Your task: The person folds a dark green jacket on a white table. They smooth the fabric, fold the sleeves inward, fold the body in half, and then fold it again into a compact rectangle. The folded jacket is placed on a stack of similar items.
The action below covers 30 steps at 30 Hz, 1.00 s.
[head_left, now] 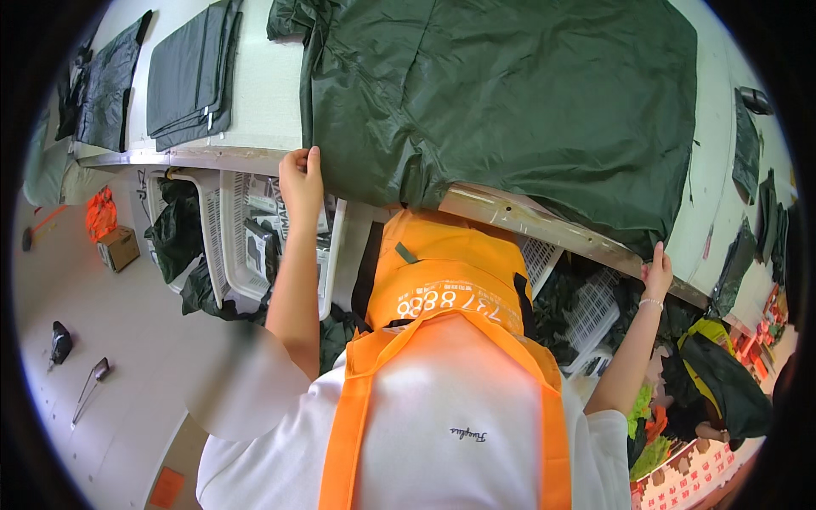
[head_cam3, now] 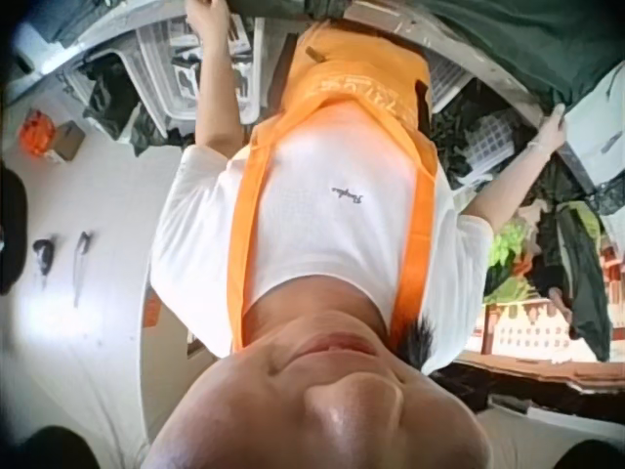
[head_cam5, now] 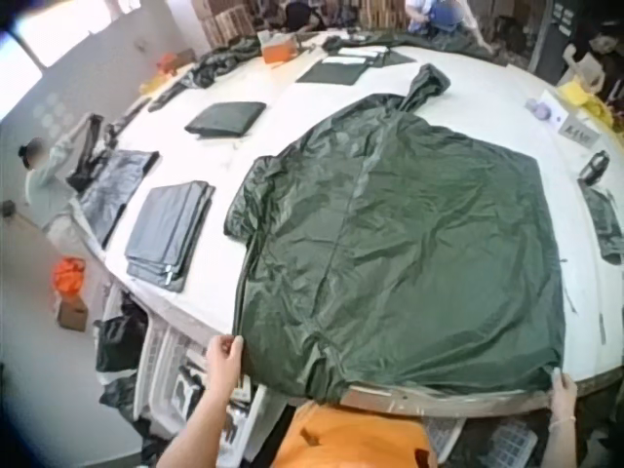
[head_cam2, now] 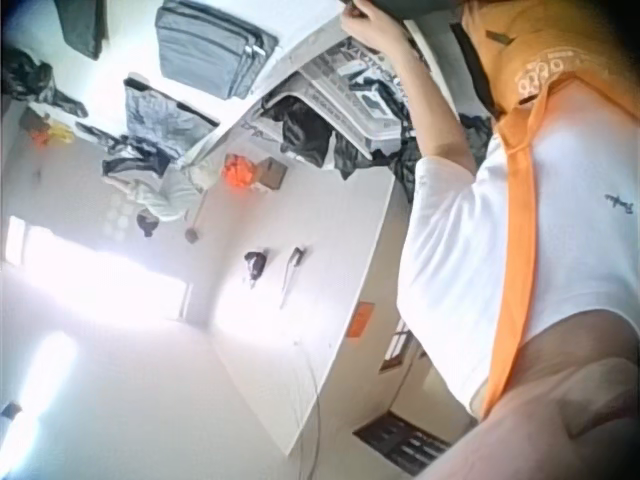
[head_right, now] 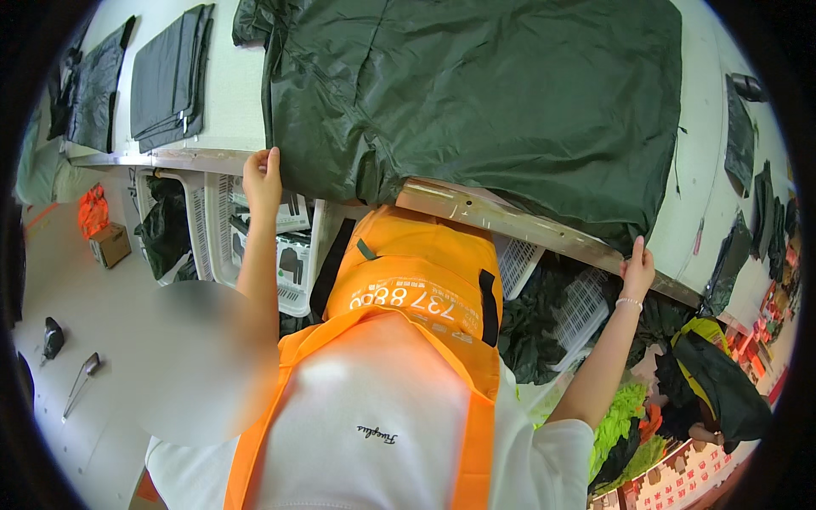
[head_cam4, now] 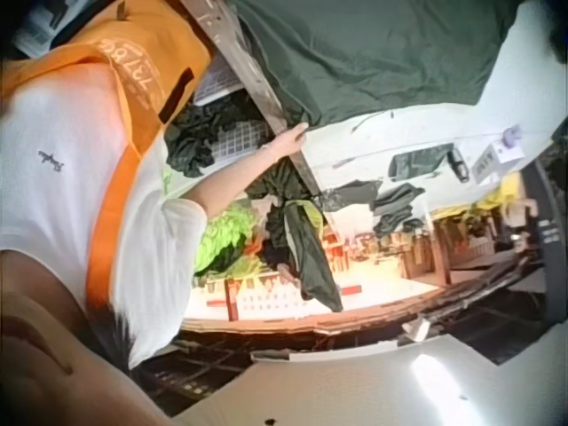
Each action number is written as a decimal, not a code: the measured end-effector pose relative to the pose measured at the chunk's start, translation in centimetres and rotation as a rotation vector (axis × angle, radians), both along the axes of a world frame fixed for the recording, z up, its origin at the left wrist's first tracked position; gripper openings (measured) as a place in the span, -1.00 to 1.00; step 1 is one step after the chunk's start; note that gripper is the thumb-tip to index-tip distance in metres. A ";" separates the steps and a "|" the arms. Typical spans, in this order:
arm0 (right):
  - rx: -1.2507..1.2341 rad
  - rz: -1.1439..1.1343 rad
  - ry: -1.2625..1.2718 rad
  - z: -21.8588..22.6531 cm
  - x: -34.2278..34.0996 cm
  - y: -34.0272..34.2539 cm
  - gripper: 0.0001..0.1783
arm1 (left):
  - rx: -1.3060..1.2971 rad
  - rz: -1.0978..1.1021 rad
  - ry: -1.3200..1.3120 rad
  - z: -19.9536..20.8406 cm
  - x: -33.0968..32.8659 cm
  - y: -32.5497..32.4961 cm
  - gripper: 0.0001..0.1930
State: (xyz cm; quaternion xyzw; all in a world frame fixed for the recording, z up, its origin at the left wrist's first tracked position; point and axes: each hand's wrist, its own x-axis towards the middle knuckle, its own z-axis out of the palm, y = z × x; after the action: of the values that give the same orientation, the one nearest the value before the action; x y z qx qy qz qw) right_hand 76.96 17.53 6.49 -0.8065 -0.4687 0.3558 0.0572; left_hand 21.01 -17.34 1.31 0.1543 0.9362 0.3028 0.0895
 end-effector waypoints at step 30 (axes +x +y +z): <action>0.510 0.391 -0.386 -2.0 6.4 6.9 -0.52 | 0.643 0.285 -0.327 -0.5 -0.9 1.2 -0.89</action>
State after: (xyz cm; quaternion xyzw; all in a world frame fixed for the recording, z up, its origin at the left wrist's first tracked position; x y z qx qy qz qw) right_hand 83.37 24.44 4.49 -0.7138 -0.6896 0.0732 0.0980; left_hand 20.14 -16.14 0.84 -0.0076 0.7789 0.6109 0.1416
